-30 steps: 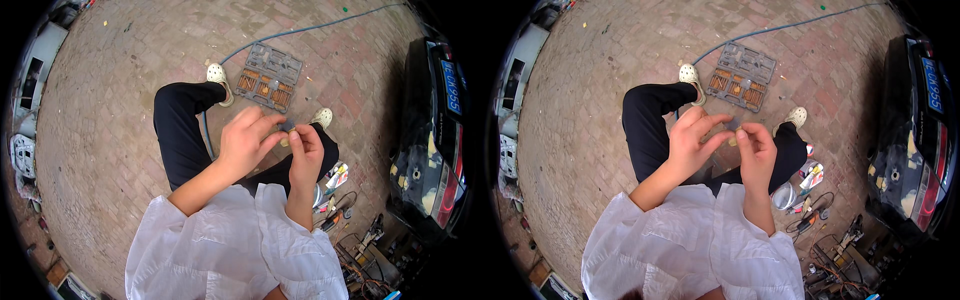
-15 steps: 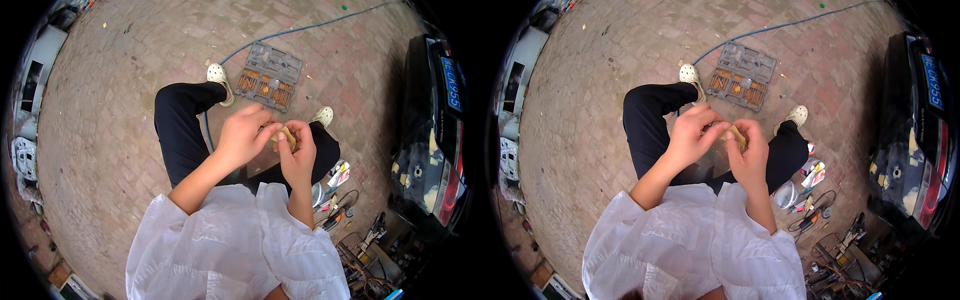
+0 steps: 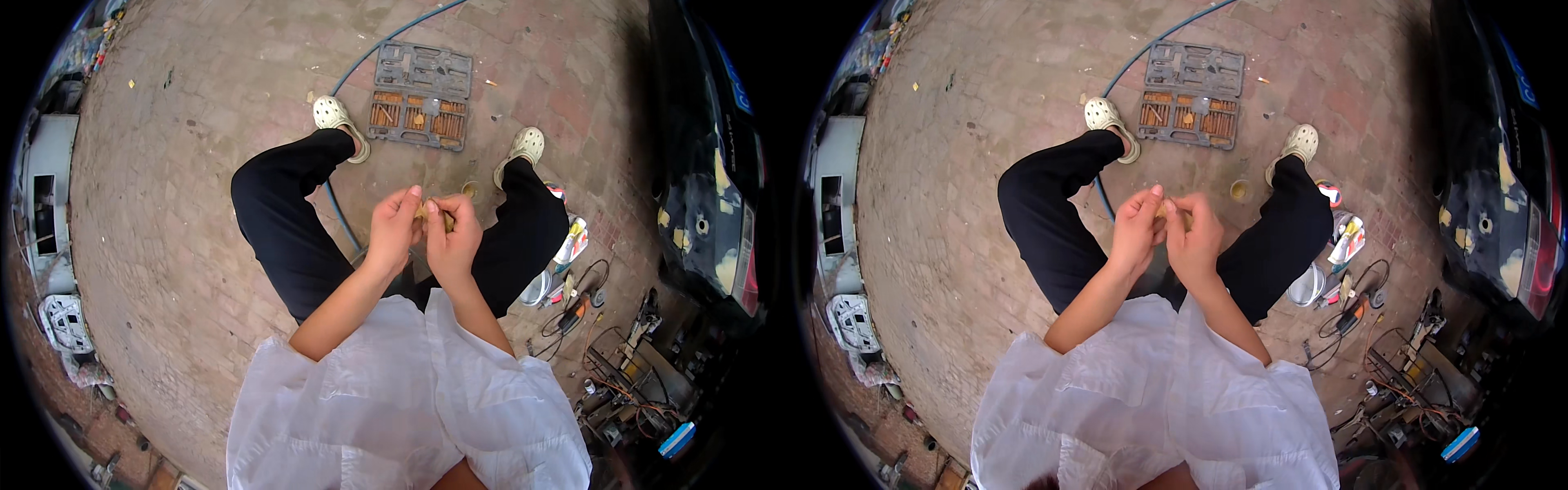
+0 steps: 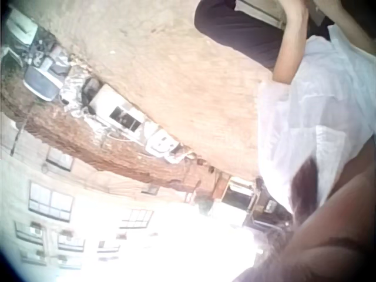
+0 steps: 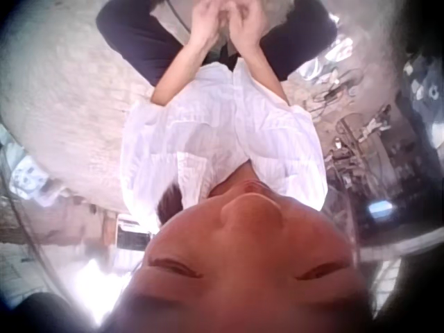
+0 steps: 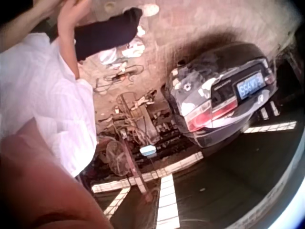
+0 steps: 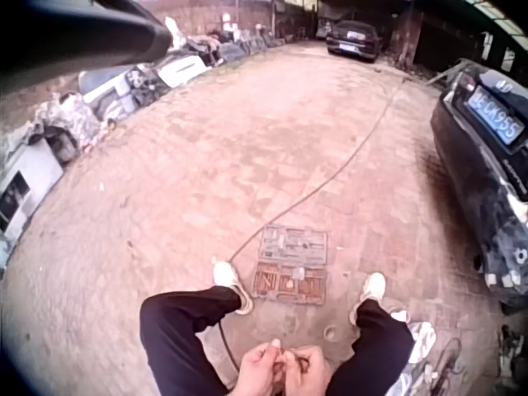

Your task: The person holds a small metal mechanical component with a spring and uses a small pick to clear debris from it.

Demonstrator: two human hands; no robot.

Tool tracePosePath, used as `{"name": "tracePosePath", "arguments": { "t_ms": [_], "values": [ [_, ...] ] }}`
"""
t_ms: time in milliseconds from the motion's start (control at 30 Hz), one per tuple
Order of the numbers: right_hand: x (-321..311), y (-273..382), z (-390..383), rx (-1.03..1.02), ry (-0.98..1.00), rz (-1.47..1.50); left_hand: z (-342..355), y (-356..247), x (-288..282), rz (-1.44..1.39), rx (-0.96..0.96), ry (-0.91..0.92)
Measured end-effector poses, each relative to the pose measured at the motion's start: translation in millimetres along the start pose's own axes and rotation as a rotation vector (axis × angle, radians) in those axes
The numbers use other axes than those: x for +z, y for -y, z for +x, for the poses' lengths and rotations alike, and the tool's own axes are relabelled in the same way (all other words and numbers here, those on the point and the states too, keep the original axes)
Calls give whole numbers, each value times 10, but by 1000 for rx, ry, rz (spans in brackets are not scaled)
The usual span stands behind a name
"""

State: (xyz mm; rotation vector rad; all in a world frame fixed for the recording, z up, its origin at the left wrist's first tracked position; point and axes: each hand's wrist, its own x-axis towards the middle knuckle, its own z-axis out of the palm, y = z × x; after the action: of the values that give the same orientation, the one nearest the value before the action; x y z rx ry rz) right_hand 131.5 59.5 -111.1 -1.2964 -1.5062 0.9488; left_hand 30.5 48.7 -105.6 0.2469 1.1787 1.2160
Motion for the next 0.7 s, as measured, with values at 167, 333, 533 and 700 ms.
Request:
{"name": "tracePosePath", "arguments": {
  "t_ms": [167,333,533,700],
  "values": [
    [176,-352,192,406,-207,384,515,146,-360,-225,-26,-302],
    [590,-1340,682,555,-212,473,656,44,-560,-142,-79,-309],
    [637,-2123,1148,403,-240,-203,747,29,-444,-25,-142,-134],
    [479,-903,938,756,342,600,741,69,-459,232,0,-221]
  ]
}}
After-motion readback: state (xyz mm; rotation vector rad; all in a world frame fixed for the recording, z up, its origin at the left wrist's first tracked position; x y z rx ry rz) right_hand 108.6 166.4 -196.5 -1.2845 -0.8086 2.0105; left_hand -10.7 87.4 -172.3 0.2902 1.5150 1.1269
